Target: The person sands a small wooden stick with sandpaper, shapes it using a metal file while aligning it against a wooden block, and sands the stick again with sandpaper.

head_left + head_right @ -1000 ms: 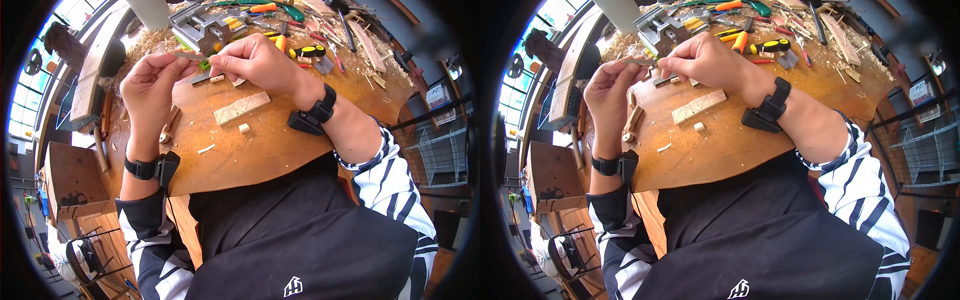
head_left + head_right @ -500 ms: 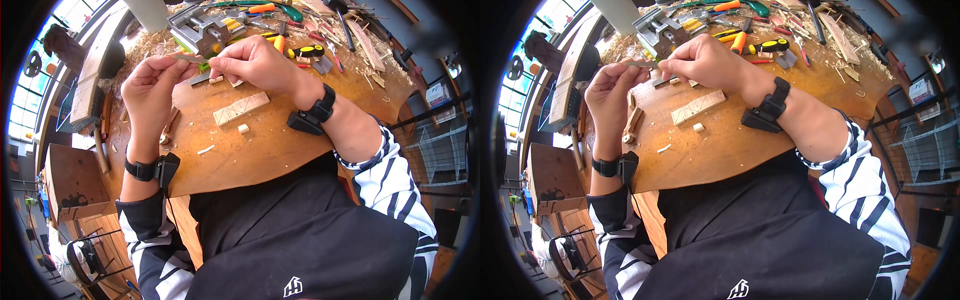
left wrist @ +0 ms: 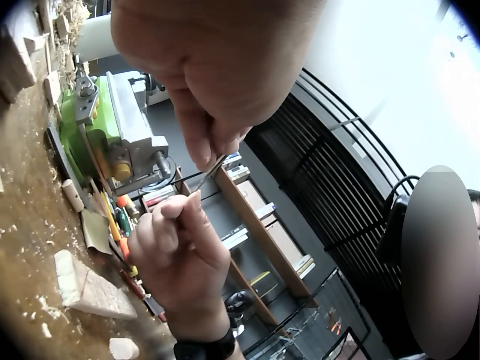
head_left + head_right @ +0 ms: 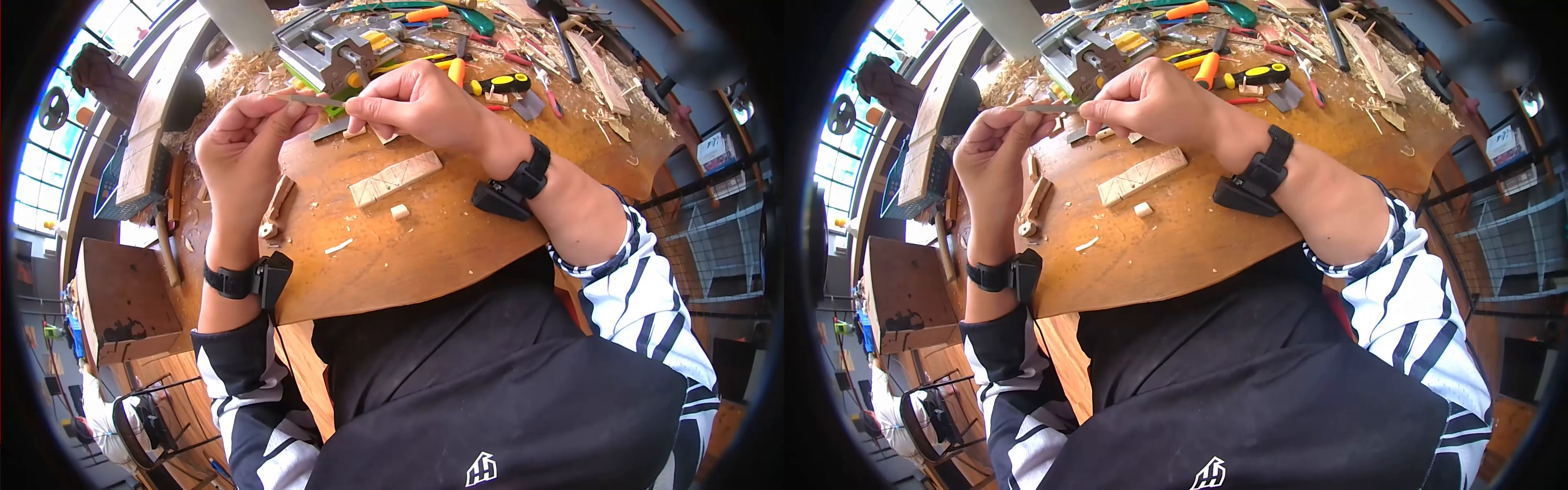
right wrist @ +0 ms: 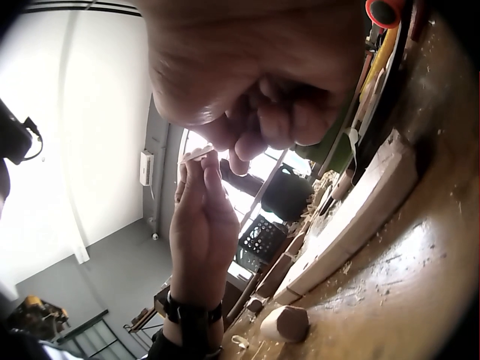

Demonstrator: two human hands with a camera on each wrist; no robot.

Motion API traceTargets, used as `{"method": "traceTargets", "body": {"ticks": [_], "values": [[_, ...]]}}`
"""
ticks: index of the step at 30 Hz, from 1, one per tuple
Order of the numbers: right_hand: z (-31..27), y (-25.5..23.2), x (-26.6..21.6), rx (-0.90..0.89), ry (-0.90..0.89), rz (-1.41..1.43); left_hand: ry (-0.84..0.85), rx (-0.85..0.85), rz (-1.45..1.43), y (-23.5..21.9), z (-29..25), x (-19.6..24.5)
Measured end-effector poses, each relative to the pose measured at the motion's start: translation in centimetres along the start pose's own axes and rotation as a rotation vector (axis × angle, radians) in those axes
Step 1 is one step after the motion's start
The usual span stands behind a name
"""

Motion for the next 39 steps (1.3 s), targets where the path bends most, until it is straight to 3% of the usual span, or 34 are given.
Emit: {"method": "traceTargets", "body": {"ticks": [11, 21, 31, 39], "values": [[0.0, 0.5, -1.0, 0.025, 0.009, 0.041, -0.033, -0.021, -0.048, 0.4, 0.0, -0.3], [0.0, 0.5, -0.8, 0.022, -0.015, 0.022, 0.067, 0.027, 0.055, -0.7, 0.5, 0.7], [-0.4, 0.2, -1.2, 0.073, -0.041, 0.044, 0.091, 0.018, -0.052, -1.2, 0.9, 0.5], [0.4, 0.8, -0.3, 0.167, -0.124, 0.102, -0.1, 0.027, -0.224, 0.4, 0.7, 0.0]]}}
Point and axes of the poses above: each hand's wrist, its own z-axis towards the middle knuckle, its own y-axis out of the palm, x = y × z, the point moved 1 cm from there along z, towards the middle knuckle, and after that the axes turned 7 degrees about -y, right-handed, at the moved point
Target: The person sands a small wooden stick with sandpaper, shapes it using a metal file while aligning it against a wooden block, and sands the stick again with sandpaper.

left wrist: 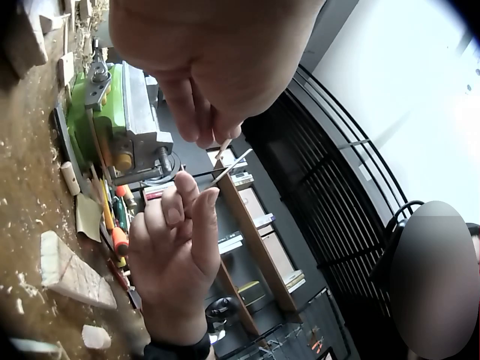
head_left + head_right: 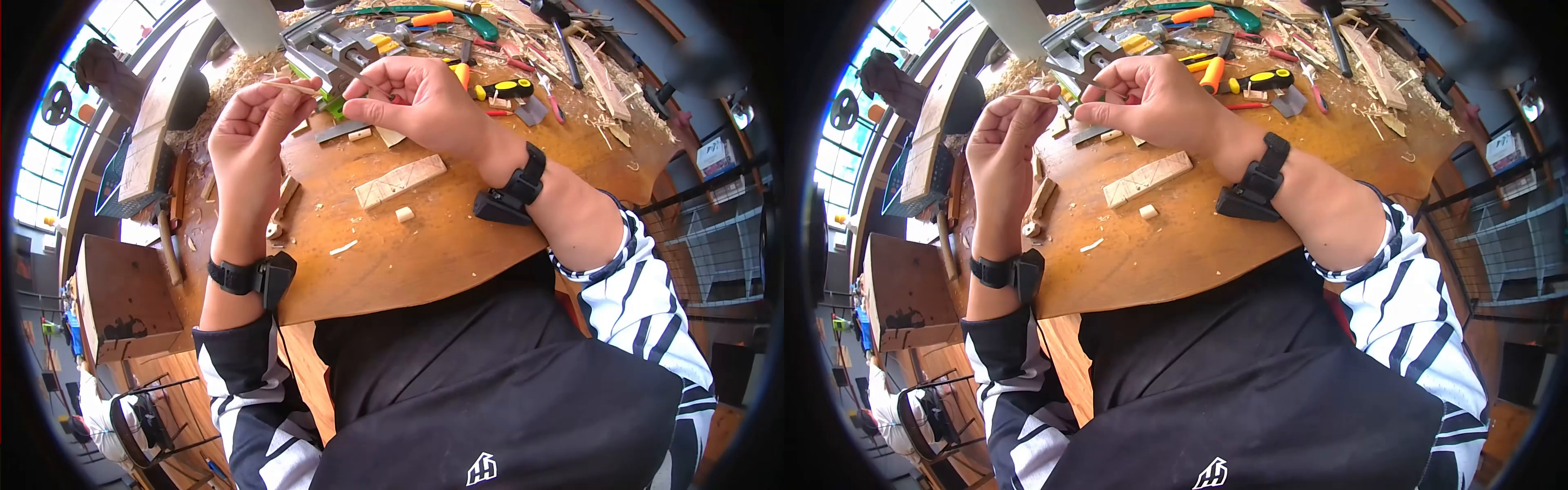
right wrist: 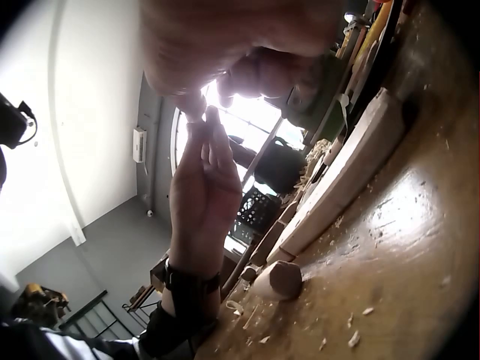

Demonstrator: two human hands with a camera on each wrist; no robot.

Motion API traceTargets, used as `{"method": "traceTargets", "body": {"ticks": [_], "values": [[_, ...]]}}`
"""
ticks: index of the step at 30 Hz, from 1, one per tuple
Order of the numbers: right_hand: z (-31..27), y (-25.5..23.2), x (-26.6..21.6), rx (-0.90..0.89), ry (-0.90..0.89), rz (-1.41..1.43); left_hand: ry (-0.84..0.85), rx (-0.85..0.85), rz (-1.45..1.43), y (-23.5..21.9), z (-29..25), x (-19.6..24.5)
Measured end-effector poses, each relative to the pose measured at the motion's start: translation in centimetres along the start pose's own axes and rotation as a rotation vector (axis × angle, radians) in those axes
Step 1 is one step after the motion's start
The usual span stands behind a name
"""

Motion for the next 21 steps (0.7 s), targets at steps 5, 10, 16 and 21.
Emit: {"method": "traceTargets", "body": {"ticks": [5, 10, 16, 21], "values": [[-0.2, 0.4, -0.7, 0.015, -0.012, 0.061, -0.056, -0.019, -0.03, 1.0, -0.4, -1.0], [-0.1, 0.5, -0.2, 0.03, -0.025, 0.105, -0.076, -0.019, -0.026, 1.1, -0.5, -1.6], [-0.1, 0.3, 0.3, 0.011, -0.018, 0.097, -0.101, -0.006, 0.008, 1.3, -0.6, -1.7], [-0.2, 0.2, 0.9, 0.002, -0.023, 0.057, -0.037, -0.014, 0.112, 3.0, -1.1, -1.7]]}}
Point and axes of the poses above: each hand's wrist, its own z-axis towards the middle knuckle, its own y-axis out of the palm, x = y × z, the point moved 1 cm from there along z, towards the middle knuckle, and after that the axes turned 7 degrees about -y, right-handed, at the moved point
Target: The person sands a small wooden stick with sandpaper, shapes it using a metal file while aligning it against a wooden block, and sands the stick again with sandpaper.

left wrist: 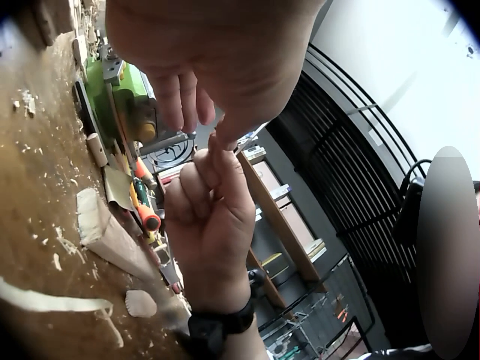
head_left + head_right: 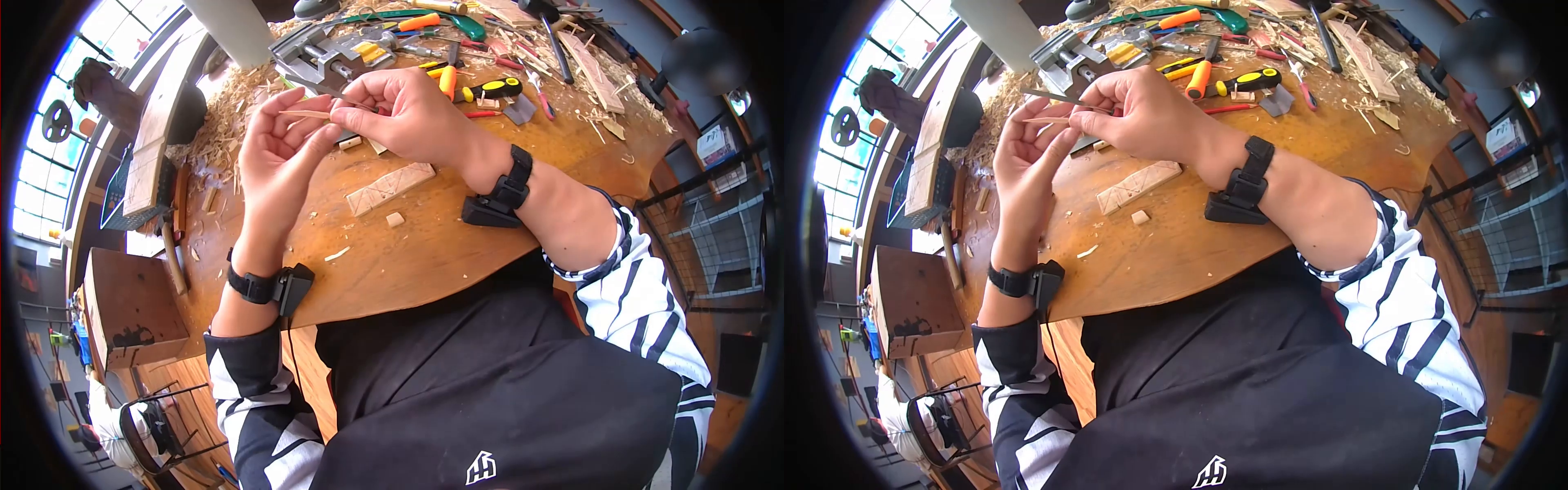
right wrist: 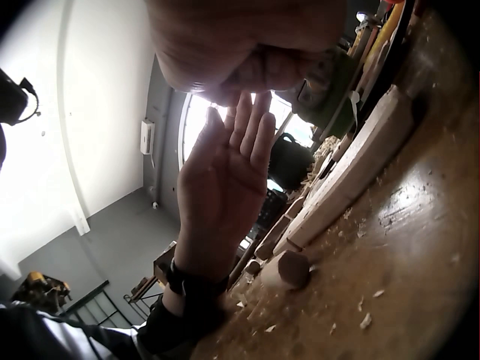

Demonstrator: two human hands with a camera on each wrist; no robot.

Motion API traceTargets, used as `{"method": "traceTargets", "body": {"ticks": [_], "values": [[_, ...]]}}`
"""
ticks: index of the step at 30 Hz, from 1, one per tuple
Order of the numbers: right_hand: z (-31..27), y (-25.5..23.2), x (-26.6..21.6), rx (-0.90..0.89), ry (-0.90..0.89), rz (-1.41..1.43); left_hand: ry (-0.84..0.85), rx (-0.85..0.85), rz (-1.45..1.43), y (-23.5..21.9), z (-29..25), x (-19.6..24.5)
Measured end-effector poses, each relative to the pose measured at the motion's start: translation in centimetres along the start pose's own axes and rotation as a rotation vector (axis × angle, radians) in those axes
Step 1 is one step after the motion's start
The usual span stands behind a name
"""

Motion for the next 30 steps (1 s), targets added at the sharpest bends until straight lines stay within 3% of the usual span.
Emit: {"method": "traceTargets", "body": {"ticks": [4, 12, 16, 19, 22, 28, 30], "values": [[-0.2, 0.1, -0.2, -0.029, -0.006, -0.035, -0.03, -0.078, 0.087, -0.4, 0.0, -1.1], [-0.3, 0.1, -1.1, -0.035, 0.046, -0.116, -0.055, 0.008, 0.069, -1.7, 0.5, -1.2], [-0.2, 0.0, -0.9, 0.007, 0.03, -0.113, 0.059, 0.289, -0.028, -2.9, 1.0, -0.3], [-0.1, -0.1, -0.7, 0.014, 0.032, -0.101, 0.135, 0.385, -0.023, -3.3, 1.1, -0.3], [0.0, -0.1, -0.3, 0.013, 0.041, -0.087, 0.19, 0.345, -0.024, -2.9, 1.1, -0.1], [-0.3, -0.3, -0.1, -0.039, 0.017, -0.127, 0.006, -0.073, 0.129, -1.1, 0.6, -0.6], [-0.2, -0.3, -0.3, -0.054, 0.024, -0.165, -0.007, -0.054, 0.119, -1.3, 0.7, -0.7]]}}
Point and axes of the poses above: each hand's wrist, its own z-axis towards the middle knuckle, its own y-axis out of the palm, x = y × z, the point moved 1 cm from there along z, towards the middle knuckle, and after that the axes turned 7 degrees about -y, right-handed, at the moved point
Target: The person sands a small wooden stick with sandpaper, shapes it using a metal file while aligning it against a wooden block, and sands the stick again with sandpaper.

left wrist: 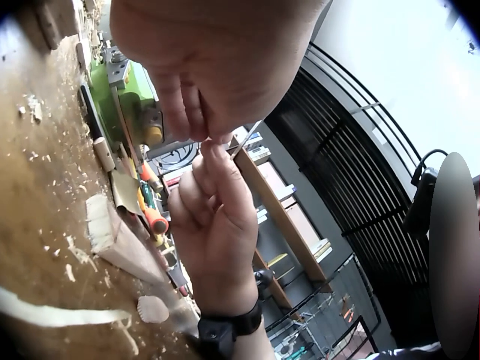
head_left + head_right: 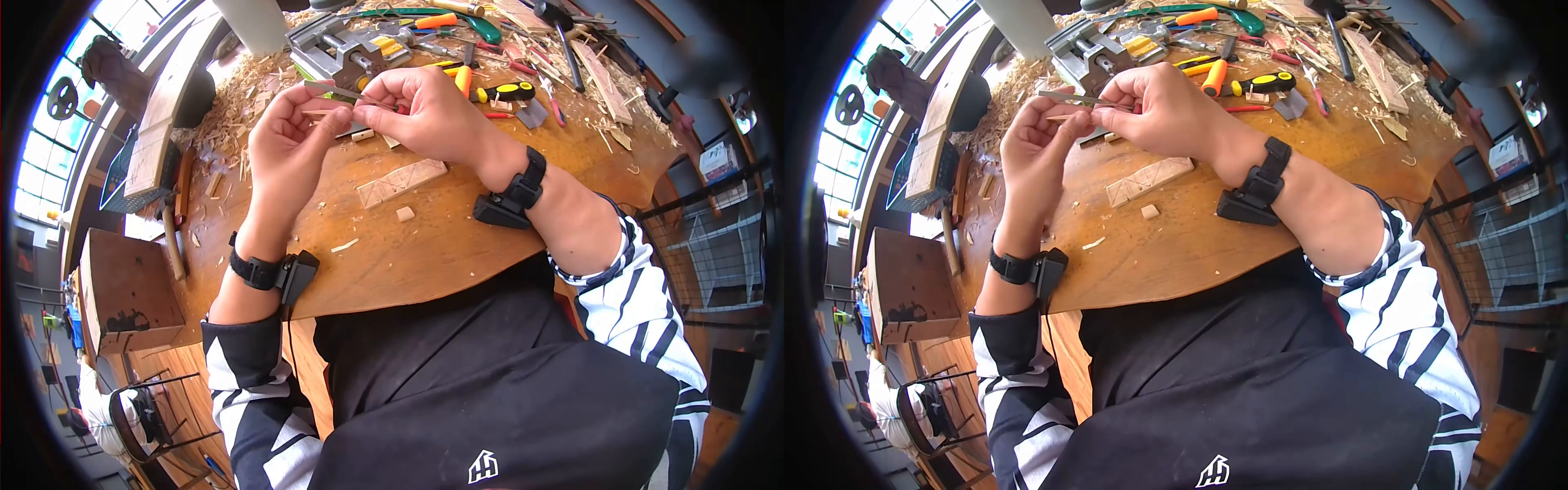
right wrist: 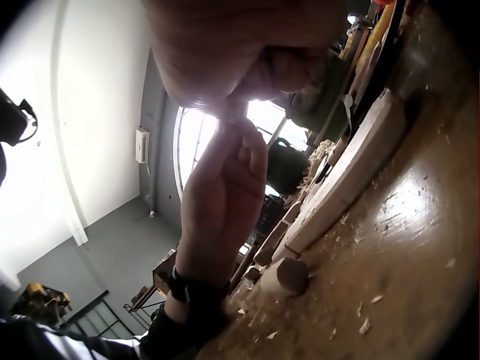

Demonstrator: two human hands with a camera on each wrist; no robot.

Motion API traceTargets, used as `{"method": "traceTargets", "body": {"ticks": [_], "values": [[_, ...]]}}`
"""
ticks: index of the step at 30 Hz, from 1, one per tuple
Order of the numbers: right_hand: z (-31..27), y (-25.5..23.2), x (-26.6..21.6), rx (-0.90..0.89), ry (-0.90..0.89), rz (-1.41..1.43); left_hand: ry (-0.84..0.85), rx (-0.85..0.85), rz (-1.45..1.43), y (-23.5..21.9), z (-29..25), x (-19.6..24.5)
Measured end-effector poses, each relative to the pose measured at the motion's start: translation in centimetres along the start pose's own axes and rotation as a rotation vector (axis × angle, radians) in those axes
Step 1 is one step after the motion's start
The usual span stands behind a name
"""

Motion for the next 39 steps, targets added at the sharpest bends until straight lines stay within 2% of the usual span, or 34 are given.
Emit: {"method": "traceTargets", "body": {"ticks": [7, 10, 15, 16, 19, 30, 32, 36, 39], "values": [[0.0, -0.2, -0.2, 0.055, 0.025, 0.009, 0.137, 0.462, -0.08, -2.4, 0.6, 0.7], [0.0, -0.2, -0.3, 0.066, 0.063, 0.026, 0.058, 0.422, -0.098, -3.1, 0.6, 0.3], [0.1, -0.3, -0.1, 0.057, 0.104, 0.025, 0.053, 0.201, 0.023, -1.3, 0.3, -0.5], [0.1, -0.3, -0.1, 0.057, 0.103, 0.017, 0.054, 0.202, 0.022, -1.1, 0.2, -0.6], [0.1, -0.3, 0.1, 0.055, 0.106, -0.005, -0.032, 0.1, 0.098, -0.5, 0.0, -1.0], [0.1, -0.5, 0.2, 0.043, 0.096, 0.001, -0.036, 0.061, 0.148, 0.2, 0.0, -1.1], [0.1, -0.3, 0.4, 0.045, 0.067, 0.034, 0.009, 0.054, 0.234, 0.1, 0.1, -1.4], [0.1, -0.3, 0.6, 0.068, 0.001, 0.043, -0.018, 0.053, 0.333, -0.1, 0.0, -1.4], [0.2, -0.3, 0.3, 0.09, 0.037, 0.13, -0.034, 0.055, 0.25, -0.1, 0.0, -1.6]]}}
Point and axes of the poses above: each hand's wrist, its own z-axis towards the middle knuckle, its own y-axis out of the palm, x = y × z, the point moved 1 cm from there along z, towards the middle knuckle, and after that the axes turned 7 degrees about -y, right-handed, at the moved point
